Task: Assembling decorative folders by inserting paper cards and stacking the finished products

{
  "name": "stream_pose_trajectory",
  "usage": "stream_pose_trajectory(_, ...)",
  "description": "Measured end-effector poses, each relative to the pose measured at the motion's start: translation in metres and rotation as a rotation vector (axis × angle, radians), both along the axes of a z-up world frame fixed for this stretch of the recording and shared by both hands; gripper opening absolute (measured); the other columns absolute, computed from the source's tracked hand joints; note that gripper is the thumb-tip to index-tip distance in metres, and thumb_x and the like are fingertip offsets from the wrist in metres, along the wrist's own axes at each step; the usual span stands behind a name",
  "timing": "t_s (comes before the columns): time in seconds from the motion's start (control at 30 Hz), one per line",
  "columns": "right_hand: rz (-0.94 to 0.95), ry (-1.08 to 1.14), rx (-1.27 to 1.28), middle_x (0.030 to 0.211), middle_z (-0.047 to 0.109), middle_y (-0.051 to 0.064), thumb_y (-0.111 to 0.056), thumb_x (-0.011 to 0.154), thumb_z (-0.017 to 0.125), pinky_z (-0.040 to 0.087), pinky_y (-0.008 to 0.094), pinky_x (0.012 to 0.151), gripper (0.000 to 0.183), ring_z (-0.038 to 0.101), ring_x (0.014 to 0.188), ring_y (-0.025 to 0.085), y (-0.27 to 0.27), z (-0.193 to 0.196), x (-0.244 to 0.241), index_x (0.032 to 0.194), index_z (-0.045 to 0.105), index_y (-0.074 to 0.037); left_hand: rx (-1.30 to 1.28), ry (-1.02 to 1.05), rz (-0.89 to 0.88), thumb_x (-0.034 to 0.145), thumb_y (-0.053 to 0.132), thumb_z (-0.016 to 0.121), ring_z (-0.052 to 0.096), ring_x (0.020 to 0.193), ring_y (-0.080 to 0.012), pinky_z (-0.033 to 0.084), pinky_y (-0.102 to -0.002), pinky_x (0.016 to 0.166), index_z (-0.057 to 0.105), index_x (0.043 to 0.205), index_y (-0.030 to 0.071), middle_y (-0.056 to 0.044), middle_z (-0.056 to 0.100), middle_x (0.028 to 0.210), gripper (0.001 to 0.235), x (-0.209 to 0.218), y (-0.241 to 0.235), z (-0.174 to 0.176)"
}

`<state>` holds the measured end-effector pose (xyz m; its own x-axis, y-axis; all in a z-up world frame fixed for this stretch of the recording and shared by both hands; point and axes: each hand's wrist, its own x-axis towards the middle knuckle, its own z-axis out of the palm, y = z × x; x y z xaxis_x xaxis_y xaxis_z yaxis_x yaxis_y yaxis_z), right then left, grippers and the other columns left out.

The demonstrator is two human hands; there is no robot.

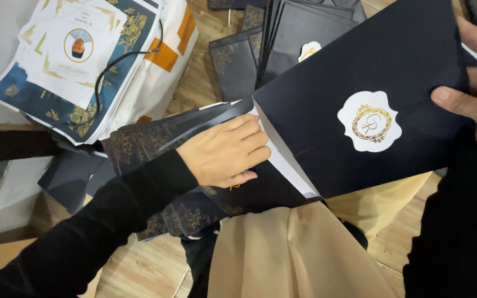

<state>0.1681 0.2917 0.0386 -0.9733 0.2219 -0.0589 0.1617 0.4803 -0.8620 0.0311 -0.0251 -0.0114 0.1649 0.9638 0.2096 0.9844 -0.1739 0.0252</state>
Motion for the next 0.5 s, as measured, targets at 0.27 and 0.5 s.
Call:
stream_pose_trajectory(0.27,0.066,-0.047,0.269,0.128,0.053,0.015,0.003,0.078,0.063,0.036,0.03,0.099,0.05,0.05,0.115,0.021,0.008,-0.022,0.005,0.126,0.052,-0.002,0.103,0.023,0.019,0.077,0.044,0.064,0.053,0.083,-0.0261,0.038,-0.038,0.094,0.055,0.082,0.012,-0.006,0.054,0.079,0.033,-0.003,-0.008,0.003)
stream_pose_trajectory(0.5,-0.119,-0.032,-0.044,0.123,0.049,0.013,-0.014,0.085,0.051,0.041,0.031,0.091,0.065,0.051,0.107,0.025,0.102,-0.092,0.024,0.146,0.03,-0.014,0.11,0.021,0.046,0.09,0.028,0.05,0.05,0.08,-0.021,0.036,-0.037,0.095,0.049,0.078,0.014,-0.003,0.048,0.079,0.019,-0.014,-0.024,0.003)
